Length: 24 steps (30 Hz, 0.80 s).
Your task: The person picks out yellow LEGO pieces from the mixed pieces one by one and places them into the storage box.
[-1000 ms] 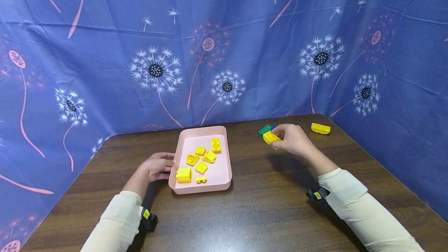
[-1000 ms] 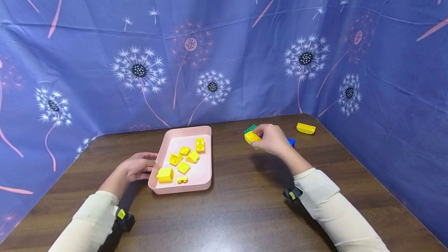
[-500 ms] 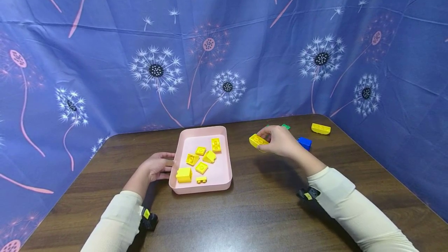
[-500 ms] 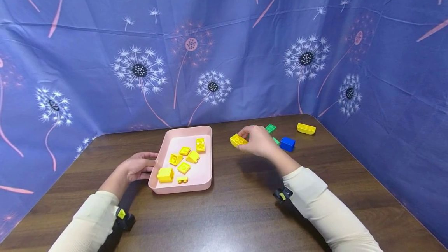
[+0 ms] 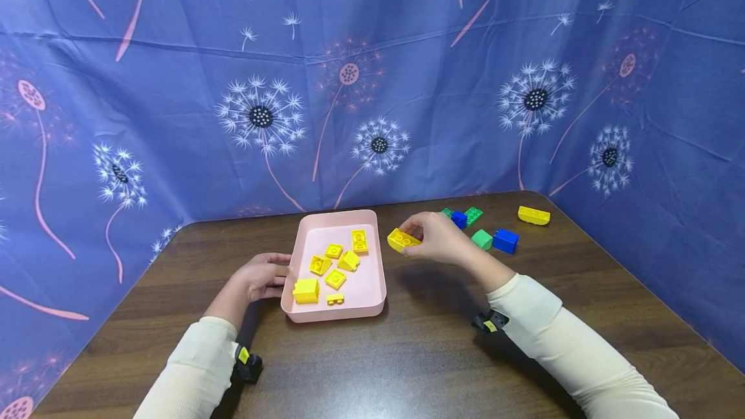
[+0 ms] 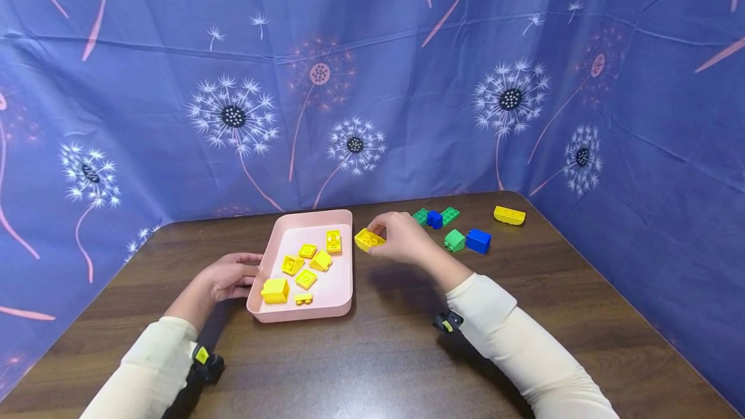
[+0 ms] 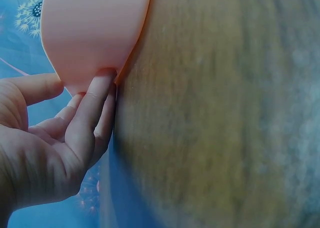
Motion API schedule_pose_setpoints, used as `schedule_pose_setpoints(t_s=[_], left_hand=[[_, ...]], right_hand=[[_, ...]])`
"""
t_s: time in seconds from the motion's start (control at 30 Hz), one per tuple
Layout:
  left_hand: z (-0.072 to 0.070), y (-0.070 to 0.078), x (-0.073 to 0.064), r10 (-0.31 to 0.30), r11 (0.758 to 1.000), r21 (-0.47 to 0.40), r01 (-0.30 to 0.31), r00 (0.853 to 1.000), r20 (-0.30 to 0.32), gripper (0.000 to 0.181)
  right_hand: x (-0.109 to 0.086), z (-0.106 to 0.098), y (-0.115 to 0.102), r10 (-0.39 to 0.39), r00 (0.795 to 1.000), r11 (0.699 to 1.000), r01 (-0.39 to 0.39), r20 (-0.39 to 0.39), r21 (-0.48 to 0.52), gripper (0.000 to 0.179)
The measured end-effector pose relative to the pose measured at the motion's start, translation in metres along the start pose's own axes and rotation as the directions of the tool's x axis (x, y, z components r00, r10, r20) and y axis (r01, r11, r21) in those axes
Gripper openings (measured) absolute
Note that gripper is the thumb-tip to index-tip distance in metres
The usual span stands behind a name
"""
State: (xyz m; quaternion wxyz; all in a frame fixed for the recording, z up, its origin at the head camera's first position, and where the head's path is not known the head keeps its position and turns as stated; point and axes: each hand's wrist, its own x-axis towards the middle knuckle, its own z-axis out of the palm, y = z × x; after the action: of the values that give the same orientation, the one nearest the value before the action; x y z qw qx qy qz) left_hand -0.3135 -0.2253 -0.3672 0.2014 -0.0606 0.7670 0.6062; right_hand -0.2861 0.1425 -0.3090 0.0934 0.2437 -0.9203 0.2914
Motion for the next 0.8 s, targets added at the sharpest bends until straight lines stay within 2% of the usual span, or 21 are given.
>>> schedule_pose_setpoints(t_s=[0.37, 0.8], left_hand=[[0.000, 0.000, 0.001, -0.008, 1.000, 0.003, 0.008, 1.000, -0.001, 0.055], [-0.001, 0.000, 0.001, -0.014, 1.000, -0.002, 0.014, 1.000, -0.003, 0.055]], right_hand=[[0.017, 0.018, -0.025, -0.097, 0.990, 0.995, 0.096, 0.106, 0.014, 0.035], [0.036, 0.029, -0.046, -0.203, 0.940, 0.973, 0.225, 0.275, -0.051, 0.036]])
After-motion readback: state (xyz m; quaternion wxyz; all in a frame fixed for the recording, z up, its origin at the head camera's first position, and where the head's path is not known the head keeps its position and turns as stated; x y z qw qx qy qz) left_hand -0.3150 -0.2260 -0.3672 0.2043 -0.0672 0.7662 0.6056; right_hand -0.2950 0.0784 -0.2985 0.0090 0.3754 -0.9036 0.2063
